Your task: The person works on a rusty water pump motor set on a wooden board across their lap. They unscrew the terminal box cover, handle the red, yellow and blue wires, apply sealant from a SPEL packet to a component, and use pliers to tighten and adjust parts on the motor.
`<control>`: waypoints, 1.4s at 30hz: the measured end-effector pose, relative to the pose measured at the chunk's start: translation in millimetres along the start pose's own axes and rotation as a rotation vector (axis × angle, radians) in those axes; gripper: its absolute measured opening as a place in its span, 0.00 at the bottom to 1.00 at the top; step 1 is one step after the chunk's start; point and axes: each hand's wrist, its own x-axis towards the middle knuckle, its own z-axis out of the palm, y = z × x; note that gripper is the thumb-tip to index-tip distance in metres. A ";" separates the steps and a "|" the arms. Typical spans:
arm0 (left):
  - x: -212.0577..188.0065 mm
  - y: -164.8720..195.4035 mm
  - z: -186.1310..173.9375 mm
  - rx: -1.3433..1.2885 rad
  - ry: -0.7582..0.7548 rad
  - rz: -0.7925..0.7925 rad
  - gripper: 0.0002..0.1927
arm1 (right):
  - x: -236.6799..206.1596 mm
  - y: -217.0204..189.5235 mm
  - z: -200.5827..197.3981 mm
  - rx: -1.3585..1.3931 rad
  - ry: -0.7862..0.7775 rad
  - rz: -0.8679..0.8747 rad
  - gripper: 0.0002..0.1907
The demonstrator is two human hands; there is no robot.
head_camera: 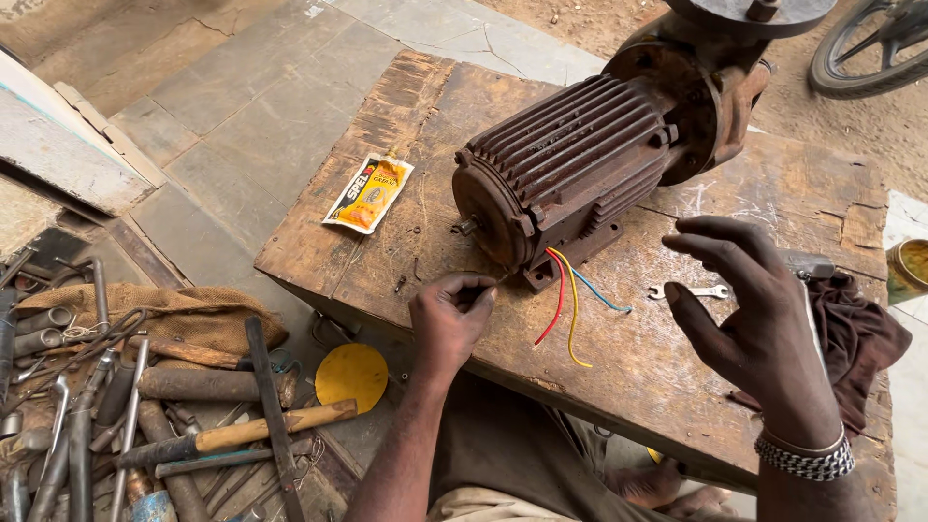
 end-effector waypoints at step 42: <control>5.4 -17.2 18.8 -0.208 0.068 0.216 0.12 | -53.7 71.9 -9.1 -0.035 -0.216 0.038 0.18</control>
